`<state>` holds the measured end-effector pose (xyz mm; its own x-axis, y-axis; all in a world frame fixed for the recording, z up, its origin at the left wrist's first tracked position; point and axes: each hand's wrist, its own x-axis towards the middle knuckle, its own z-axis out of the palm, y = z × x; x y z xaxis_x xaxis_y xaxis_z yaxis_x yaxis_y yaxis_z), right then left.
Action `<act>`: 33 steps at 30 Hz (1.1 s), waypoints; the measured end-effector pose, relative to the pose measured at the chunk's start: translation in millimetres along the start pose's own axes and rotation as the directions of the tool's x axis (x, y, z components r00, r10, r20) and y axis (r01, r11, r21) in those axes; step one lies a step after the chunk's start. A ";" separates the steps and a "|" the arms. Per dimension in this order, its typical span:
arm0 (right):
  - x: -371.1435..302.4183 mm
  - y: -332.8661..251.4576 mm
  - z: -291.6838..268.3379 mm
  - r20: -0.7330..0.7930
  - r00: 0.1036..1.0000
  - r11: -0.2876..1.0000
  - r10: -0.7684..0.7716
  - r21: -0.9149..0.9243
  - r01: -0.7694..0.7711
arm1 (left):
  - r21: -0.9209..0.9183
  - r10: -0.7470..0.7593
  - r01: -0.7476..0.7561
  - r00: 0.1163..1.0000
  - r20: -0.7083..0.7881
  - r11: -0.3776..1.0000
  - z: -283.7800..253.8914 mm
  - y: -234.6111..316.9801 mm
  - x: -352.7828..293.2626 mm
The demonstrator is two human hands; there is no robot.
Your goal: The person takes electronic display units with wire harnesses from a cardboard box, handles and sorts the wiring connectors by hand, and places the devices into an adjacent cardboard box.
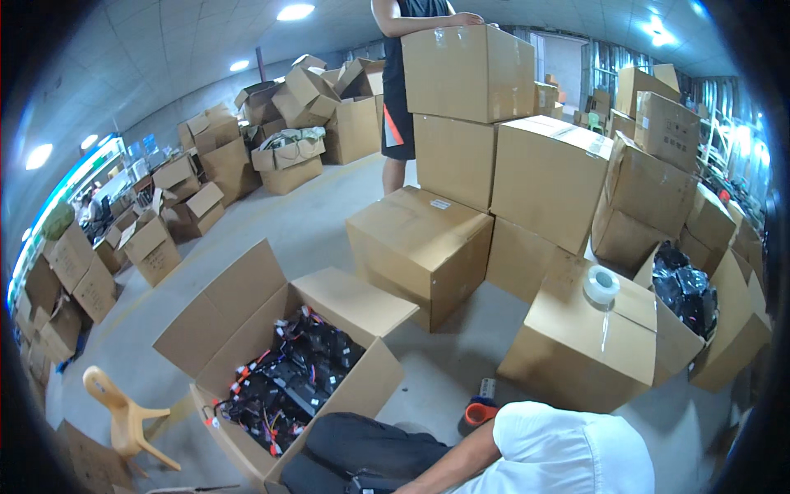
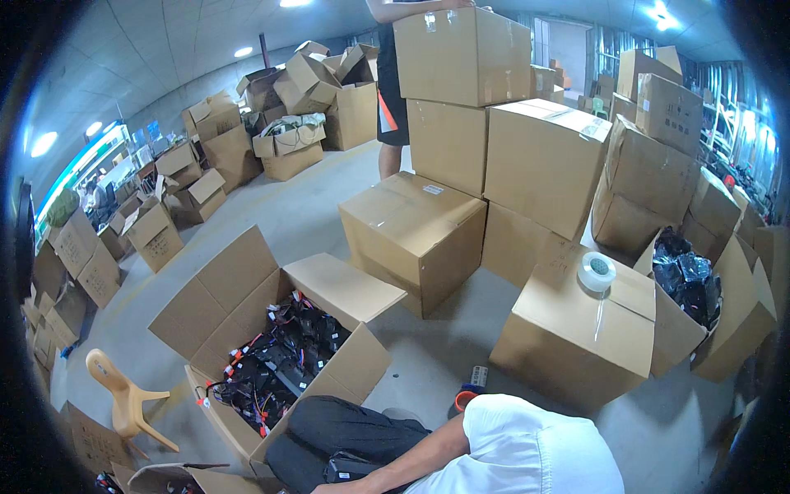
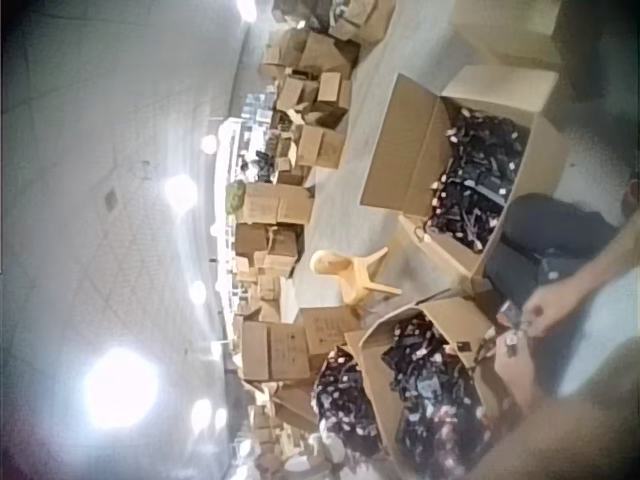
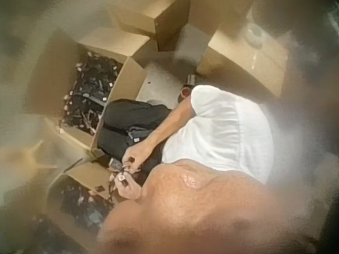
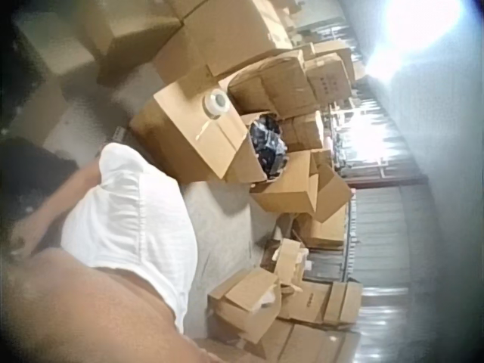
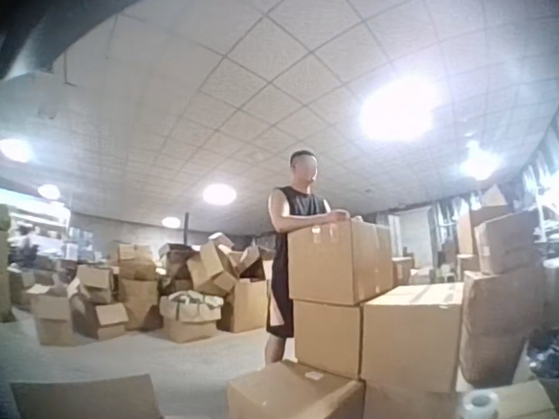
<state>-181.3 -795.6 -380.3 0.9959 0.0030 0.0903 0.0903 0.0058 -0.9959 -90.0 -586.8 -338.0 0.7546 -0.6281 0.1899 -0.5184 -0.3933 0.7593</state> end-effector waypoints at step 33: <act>-46.5 17.5 6.4 -0.061 0.993 0.995 0.101 0.025 -0.099 | 0.092 -0.082 0.085 0.996 -0.035 0.992 32.4 0.4 -29.5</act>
<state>-226.1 -789.2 -402.0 0.9983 -0.0573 -0.0109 -0.0092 0.0307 -0.9995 -125.4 -590.2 -363.6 0.8083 -0.5697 0.1484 -0.4870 -0.5055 0.7122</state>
